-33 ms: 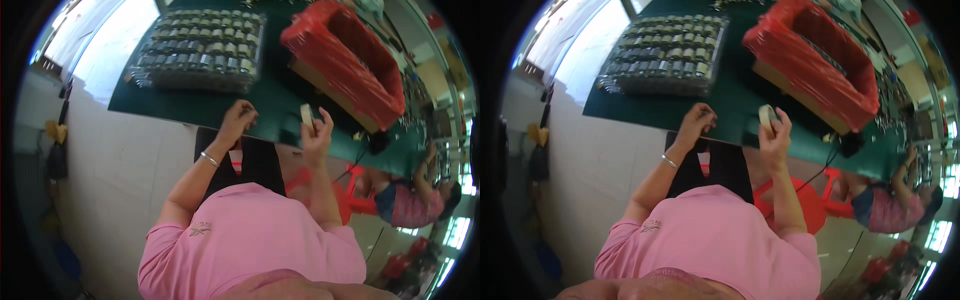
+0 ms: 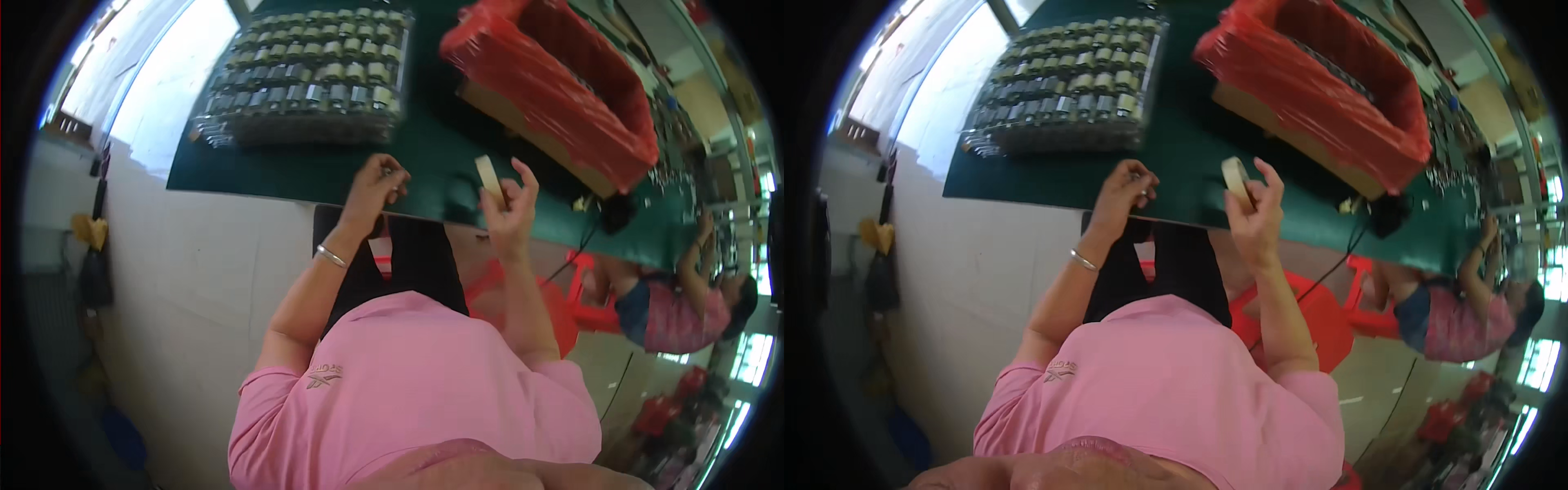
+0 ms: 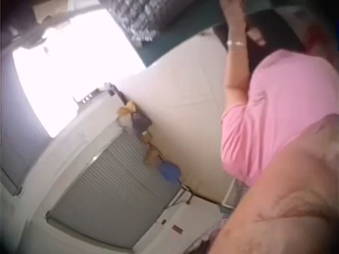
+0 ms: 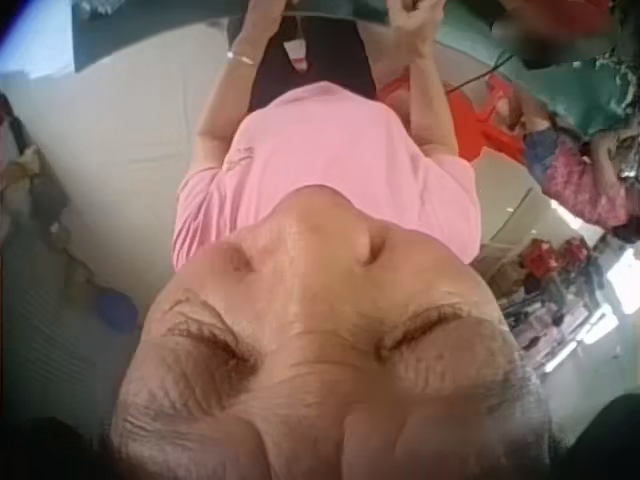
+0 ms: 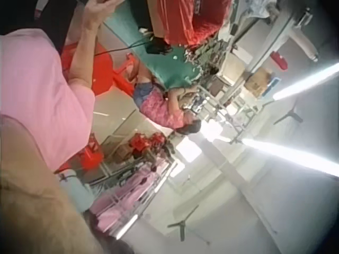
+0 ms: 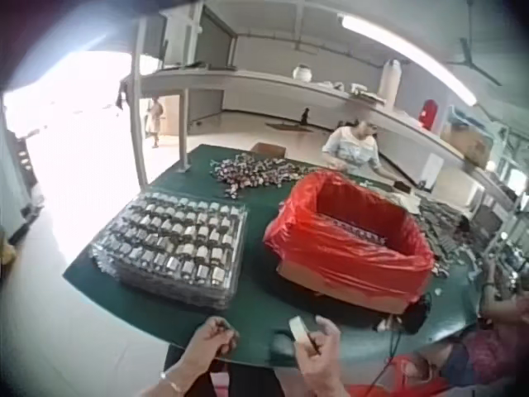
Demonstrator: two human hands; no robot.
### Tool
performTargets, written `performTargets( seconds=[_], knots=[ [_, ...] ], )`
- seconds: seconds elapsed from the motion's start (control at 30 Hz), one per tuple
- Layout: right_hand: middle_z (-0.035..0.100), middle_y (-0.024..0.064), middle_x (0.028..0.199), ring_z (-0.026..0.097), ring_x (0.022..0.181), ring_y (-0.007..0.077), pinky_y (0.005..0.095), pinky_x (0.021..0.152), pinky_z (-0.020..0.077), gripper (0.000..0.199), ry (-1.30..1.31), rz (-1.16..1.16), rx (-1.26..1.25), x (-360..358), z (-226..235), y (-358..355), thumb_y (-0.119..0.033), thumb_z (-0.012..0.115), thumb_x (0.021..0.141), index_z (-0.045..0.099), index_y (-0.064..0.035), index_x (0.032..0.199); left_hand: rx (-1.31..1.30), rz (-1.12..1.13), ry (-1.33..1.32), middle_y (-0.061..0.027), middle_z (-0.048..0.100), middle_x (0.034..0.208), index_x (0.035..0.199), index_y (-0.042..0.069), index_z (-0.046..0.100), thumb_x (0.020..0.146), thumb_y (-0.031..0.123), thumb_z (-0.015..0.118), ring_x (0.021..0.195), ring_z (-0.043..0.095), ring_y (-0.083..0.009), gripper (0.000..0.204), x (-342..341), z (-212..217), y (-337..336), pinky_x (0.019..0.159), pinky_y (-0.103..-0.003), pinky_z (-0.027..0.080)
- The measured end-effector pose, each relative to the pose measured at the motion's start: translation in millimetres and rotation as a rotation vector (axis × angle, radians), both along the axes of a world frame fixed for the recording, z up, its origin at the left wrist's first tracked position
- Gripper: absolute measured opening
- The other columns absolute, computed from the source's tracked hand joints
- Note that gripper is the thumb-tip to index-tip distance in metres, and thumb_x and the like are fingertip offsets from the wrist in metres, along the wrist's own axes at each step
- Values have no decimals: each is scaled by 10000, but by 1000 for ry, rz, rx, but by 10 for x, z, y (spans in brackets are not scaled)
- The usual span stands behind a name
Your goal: Taping small electronic components and placing them into a plastic tray.
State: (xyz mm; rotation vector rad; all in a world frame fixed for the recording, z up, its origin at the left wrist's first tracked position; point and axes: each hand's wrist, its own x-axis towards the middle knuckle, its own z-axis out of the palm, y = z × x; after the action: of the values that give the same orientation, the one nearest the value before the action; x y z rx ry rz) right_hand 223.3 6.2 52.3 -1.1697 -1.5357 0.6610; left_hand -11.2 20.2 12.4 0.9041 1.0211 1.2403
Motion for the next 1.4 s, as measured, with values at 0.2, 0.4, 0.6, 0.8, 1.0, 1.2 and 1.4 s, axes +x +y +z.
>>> performTargets(
  seconds=[0.2, 0.4, 0.6, 0.8, 1.0, 1.2, 1.4],
  knots=[
    [594, 56, 820, 569, 695, 105, 218, 644, 468, 628, 323, 84, -194, -24, 71, -191, 63, 647, 817, 358, -60, 1361, -17, -121, -42, -26, 619, 869, 1058, 9, 658, 927, 91, 605, 676, 517, -46, 164, 340, 325, -89, 551, -188, 386],
    [633, 121, 820, 646, 709, 220, 288, 665, 501, 605, 66, 135, -2, 147, 43, -359, 37, 667, 804, 395, -61, 1336, 157, -80, 312, -7, 622, 867, 1041, 39, 693, 925, 132, 626, 673, 496, -51, 164, 730, 495, -223, 586, -200, 397],
    [633, 137, 813, 657, 690, 278, 314, 636, 512, 573, 16, 160, -8, 182, 67, -376, 7, 686, 801, 433, -76, 1308, 474, 22, 622, -48, 600, 839, 913, 5, 679, 814, 45, 721, 652, 504, -111, 115, 874, 513, -234, 583, -235, 401],
    [629, 140, 785, 653, 679, 288, 319, 598, 498, 517, -7, 121, -66, 181, 118, -334, -79, 698, 836, 450, -75, 1290, 803, 192, 775, -111, 568, 809, 830, -2, 581, 817, -10, 679, 660, 565, -240, 99, 964, 460, -261, 559, -304, 455],
    [643, 147, 818, 654, 707, 243, 303, 648, 508, 354, 80, 153, -149, 146, 120, -228, -91, 667, 872, 541, -73, 1202, 904, 262, 885, -114, 571, 806, 826, 11, 572, 810, -13, 687, 669, 586, -262, 119, 916, 533, -326, 553, -319, 468],
    [668, 114, 894, 662, 820, 156, 256, 740, 523, 147, 262, 230, -145, 72, 92, -177, -50, 667, 869, 645, -17, 1011, 854, 292, 886, -108, 573, 803, 807, 14, 566, 809, -4, 697, 666, 583, -260, 133, 850, 540, -321, 548, -316, 464],
    [659, 63, 823, 611, 760, 95, 238, 661, 486, 85, 204, 228, -201, 17, 136, -119, -47, 681, 864, 643, 8, 916, 811, 280, 870, -95, 586, 827, 907, 10, 596, 843, 25, 681, 659, 568, -216, 107, 753, 552, -347, 558, -291, 456]
  ],
)
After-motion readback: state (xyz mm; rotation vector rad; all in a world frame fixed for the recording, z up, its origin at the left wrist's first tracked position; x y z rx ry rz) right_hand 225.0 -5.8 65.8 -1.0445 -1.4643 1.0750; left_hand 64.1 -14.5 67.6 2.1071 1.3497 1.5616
